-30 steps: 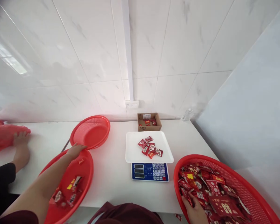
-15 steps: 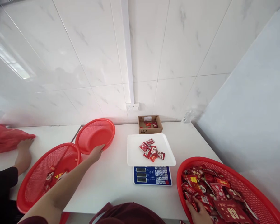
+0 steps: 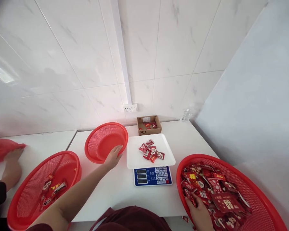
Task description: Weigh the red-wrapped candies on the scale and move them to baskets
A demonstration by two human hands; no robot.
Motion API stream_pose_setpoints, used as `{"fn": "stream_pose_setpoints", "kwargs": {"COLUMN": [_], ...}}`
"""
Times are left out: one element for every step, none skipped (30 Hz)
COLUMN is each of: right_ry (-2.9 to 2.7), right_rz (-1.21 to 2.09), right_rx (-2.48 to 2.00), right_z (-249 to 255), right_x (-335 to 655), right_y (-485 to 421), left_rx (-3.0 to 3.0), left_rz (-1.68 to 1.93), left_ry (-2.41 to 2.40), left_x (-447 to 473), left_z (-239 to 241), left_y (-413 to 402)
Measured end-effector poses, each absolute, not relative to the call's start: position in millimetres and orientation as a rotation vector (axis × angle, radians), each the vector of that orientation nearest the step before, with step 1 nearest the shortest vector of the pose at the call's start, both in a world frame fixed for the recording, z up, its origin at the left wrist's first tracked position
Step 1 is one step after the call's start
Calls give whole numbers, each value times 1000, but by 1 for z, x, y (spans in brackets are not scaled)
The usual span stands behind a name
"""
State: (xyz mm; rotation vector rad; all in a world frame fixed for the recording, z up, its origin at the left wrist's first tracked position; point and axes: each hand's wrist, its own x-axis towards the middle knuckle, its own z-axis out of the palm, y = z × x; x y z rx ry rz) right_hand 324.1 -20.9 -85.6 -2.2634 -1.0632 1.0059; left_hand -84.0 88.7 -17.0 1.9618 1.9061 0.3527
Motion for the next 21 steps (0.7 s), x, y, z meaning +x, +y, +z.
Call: {"fn": "stream_pose_setpoints", "kwargs": {"right_ry": [-1059, -1054, -1047, -1045, -1044, -1044, -1042, -1041, -1038, -1032, -1026, -1020, -1014, -1011, -1010, -1012, -1016, -1017, -1016, -1010, -1005], "right_rz": [1010, 1009, 1005, 1000, 995, 988, 983, 978, 977, 980, 984, 988, 992, 994, 991, 982, 970, 961, 953, 948, 946], "right_rx": [-2264, -2264, -2265, -2263, -2260, -2257, -2255, -2252, -2248, -2245, -2239, -2233, -2228, -2224, -2221, -2216, -2208, -2200, -2194, -2191, -2188], "right_z": [-85, -84, -85, -85, -86, -87, -88, -89, -90, -90, -90, -91, -91, -91, -92, -92, -93, -93, -93, -93, -93], "right_x": [323, 323, 323, 322, 322, 323, 323, 323, 323, 323, 323, 322, 322, 322, 322, 321, 321, 321, 321, 320, 320], "right_y": [-21, -21, -21, -20, -20, -20, -20, -20, -20, -20, -21, -21, -22, -22, -23, -23, -24, -24, -24, -24, -24], "left_rx": [2001, 2041, 2085, 2129, 2165, 2192, 2208, 2215, 2214, 2209, 2208, 2214, 2223, 2231, 2239, 2242, 2238, 2230, 2224, 2218, 2208], "left_rz": [377, 382, 362, 324, 272, 208, 137, 61, -17, -99, -173, -234, -278, -302, -308, -302, -288, -270, -249, -227, -201], "left_ry": [1886, 1838, 1767, 1688, 1611, 1541, 1487, 1455, 1446, 1456, 1472, 1485, 1494, 1498, 1497, 1499, 1505, 1515, 1525, 1537, 1551], "left_x": [-70, -55, -39, -23, -8, 6, 18, 28, 37, 43, 47, 49, 51, 51, 52, 52, 52, 53, 54, 54, 55], "left_z": [-17, -17, -18, -18, -19, -19, -19, -20, -20, -20, -20, -20, -20, -21, -21, -22, -22, -22, -23, -23, -23], "left_y": [96, 103, 111, 118, 125, 132, 139, 145, 151, 157, 163, 168, 173, 176, 179, 181, 181, 180, 179, 177, 174]}}
